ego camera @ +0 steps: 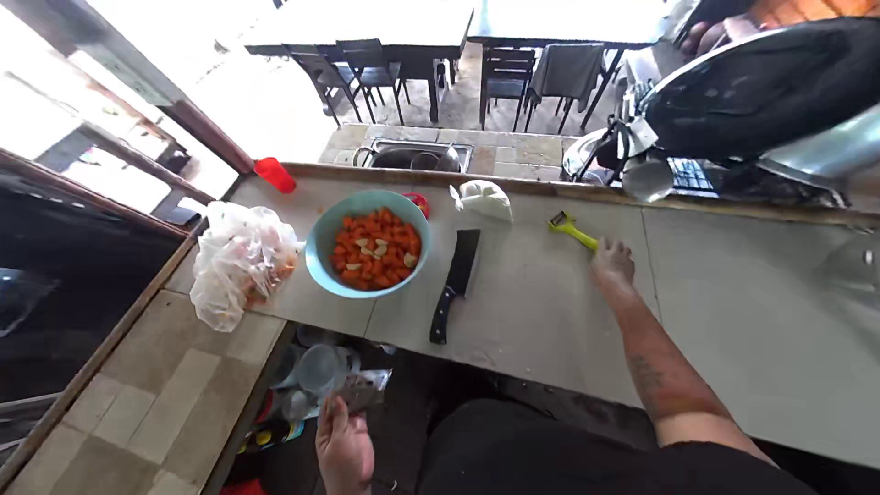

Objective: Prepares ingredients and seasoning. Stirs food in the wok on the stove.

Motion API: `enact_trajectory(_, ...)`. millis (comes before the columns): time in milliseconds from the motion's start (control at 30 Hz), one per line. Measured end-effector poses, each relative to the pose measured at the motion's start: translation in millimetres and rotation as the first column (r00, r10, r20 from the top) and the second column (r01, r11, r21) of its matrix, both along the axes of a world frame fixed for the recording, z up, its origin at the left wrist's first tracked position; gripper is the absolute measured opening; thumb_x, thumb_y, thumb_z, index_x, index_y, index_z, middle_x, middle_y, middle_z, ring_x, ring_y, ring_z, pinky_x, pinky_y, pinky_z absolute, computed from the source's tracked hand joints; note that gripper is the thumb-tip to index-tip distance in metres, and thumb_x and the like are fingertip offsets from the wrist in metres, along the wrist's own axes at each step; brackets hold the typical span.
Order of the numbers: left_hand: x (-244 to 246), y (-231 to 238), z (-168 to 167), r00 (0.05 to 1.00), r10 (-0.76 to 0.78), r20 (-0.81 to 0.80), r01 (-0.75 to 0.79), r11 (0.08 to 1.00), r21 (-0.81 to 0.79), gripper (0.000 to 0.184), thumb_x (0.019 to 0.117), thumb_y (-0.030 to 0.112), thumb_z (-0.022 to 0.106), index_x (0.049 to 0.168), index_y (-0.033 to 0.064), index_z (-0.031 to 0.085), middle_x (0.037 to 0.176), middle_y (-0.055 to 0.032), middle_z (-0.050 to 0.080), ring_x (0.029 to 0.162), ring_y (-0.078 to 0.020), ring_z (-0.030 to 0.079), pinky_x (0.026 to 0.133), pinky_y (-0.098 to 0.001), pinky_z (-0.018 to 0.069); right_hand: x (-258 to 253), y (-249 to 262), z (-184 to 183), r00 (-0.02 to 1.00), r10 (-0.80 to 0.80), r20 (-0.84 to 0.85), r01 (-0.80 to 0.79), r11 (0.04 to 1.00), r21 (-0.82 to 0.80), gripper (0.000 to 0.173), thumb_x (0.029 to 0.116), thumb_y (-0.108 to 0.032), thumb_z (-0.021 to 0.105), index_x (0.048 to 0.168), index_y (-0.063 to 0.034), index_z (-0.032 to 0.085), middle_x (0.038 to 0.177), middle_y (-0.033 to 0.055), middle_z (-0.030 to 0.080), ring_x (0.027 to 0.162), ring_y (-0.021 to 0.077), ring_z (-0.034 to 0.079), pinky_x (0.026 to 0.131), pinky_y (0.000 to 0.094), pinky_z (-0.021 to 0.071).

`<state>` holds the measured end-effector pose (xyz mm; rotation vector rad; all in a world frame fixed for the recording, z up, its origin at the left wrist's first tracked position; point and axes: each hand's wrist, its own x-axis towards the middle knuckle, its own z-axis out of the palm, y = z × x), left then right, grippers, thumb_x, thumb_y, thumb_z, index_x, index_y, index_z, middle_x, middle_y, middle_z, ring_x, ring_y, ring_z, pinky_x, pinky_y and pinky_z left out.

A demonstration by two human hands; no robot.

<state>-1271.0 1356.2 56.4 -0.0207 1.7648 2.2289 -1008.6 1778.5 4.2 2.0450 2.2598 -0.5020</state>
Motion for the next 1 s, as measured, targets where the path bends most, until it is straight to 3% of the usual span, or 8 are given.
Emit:
enact_trajectory(200, -50.7, 4.9, 0.9, 0.988, 0.084, 0.127, -0.076, 0.995, -0.066, 0.025, 0.1083, 0.004, 0.038, 0.11, 0.0066, 0.062, 0.092, 0.0035, 0.074, 0.084, -0.0082, 0.073, 0.076, -0.0287, 0.0626, -82.2, -5.1, 59.1, 0.934, 0.115, -0.338, -0.161, 0.981, -0.111, 0.043, 0.1099, -0.011, 0.042, 0.151, -0.0007, 0.047, 0.14, 0.0334, 0.056, 0.128, 0.0496, 0.057, 0.107, 0.0652, 0.0435)
enact_trajectory(367, -71.9, 38.5, 7.3, 0.982, 0.012, 0.19, -0.001, 0.998, -0.059, 0.021, 0.1053, 0.001, 0.047, 0.094, 0.0078, 0.064, 0.082, 0.0025, 0.073, 0.073, -0.0071, 0.07, 0.068, -0.0254, 0.0609, -225.8, 53.4, 74.2, 0.729, 0.128, -0.672, -0.308, 0.938, -0.156, 0.046, 0.1127, -0.026, 0.039, 0.151, -0.0012, 0.043, 0.115, 0.0252, 0.063, 0.089, 0.0295, 0.064, 0.08, 0.0461, 0.054)
enact_trajectory(467, -72.6, 53.3, 11.5, 0.973, -0.046, 0.226, 0.048, 0.999, -0.003, 0.025, 0.1066, 0.003, 0.046, 0.094, 0.0069, 0.067, 0.084, 0.0008, 0.075, 0.077, -0.0098, 0.072, 0.072, -0.0292, 0.062, -279.5, 60.3, 92.6, 0.801, 0.262, -0.539, -0.333, 0.942, -0.037, 0.07, 0.1073, -0.036, 0.053, 0.162, -0.0035, 0.026, 0.155, 0.0294, 0.044, 0.141, 0.0432, 0.047, 0.115, 0.0607, 0.0398)
enact_trajectory(567, -75.3, 65.2, 12.4, 0.932, -0.086, 0.353, 0.072, 0.996, 0.053, 0.027, 0.1099, 0.009, 0.04, 0.104, 0.0044, 0.066, 0.089, -0.0021, 0.075, 0.081, -0.0136, 0.073, 0.074, -0.0329, 0.0624, -275.6, -3.5, 113.7, 0.856, 0.405, -0.32, -0.368, 0.914, 0.171, 0.062, 0.1042, -0.035, 0.057, 0.158, -0.0087, 0.04, 0.146, 0.0306, 0.053, 0.128, 0.0512, 0.056, 0.1, 0.0691, 0.0462)
enact_trajectory(667, -80.4, 70.1, 6.7, 0.895, -0.169, 0.413, 0.136, 0.985, 0.11, 0.027, 0.111, 0.012, 0.038, 0.112, 0.004, 0.064, 0.095, -0.0049, 0.075, 0.086, -0.0166, 0.073, 0.078, -0.0359, 0.0623, -237.8, -96.4, 100.7, 0.84, 0.501, -0.208, -0.524, 0.848, -0.074, 0.041, 0.1086, -0.031, 0.05, 0.14, -0.0072, 0.059, 0.118, 0.0277, 0.069, 0.11, 0.0487, 0.067, 0.091, 0.069, 0.0496)
enact_trajectory(767, -84.7, 78.9, 7.8, 0.873, -0.282, 0.397, 0.25, 0.959, 0.131, 0.028, 0.1112, 0.011, 0.038, 0.117, 0.0037, 0.064, 0.098, -0.0044, 0.075, 0.09, -0.0165, 0.073, 0.08, -0.0367, 0.0622, -213.4, -161.5, 79.1, 0.824, 0.546, -0.151, -0.544, 0.687, -0.482, 0.05, 0.1104, -0.041, 0.045, 0.154, -0.0174, 0.049, 0.126, 0.0249, 0.068, 0.121, 0.0458, 0.063, 0.102, 0.066, 0.0443)
enact_trajectory(867, -87.2, 91.2, 8.1, 0.871, -0.423, 0.25, 0.425, 0.904, 0.046, 0.026, 0.1095, 0.006, 0.04, 0.117, -0.002, 0.064, 0.098, -0.0033, 0.074, 0.091, -0.0124, 0.072, 0.083, -0.0334, 0.061, -202.7, -199.5, 53.5, 0.866, 0.483, -0.134, -0.482, 0.729, -0.486, 0.07, 0.1066, -0.054, 0.047, 0.167, -0.0299, 0.022, 0.136, 0.0309, 0.059, 0.116, 0.0481, 0.063, 0.097, 0.064, 0.0472)
enact_trajectory(1000, -86.3, 110.2, -9.9, 0.72, -0.683, -0.124, 0.66, 0.728, -0.184, 0.022, 0.1023, -0.004, 0.049, 0.114, -0.0114, 0.067, 0.105, -0.0069, 0.074, 0.098, -0.0036, 0.068, 0.094, -0.0253, 0.0554, -190.7, -206.0, 48.5, 0.957, 0.282, -0.075, -0.287, 0.863, -0.415, 0.068, 0.1032, -0.053, 0.056, 0.159, -0.0155, 0.04, 0.149, 0.0316, 0.047, 0.12, 0.0485, 0.062, 0.097, 0.0617, 0.0505)
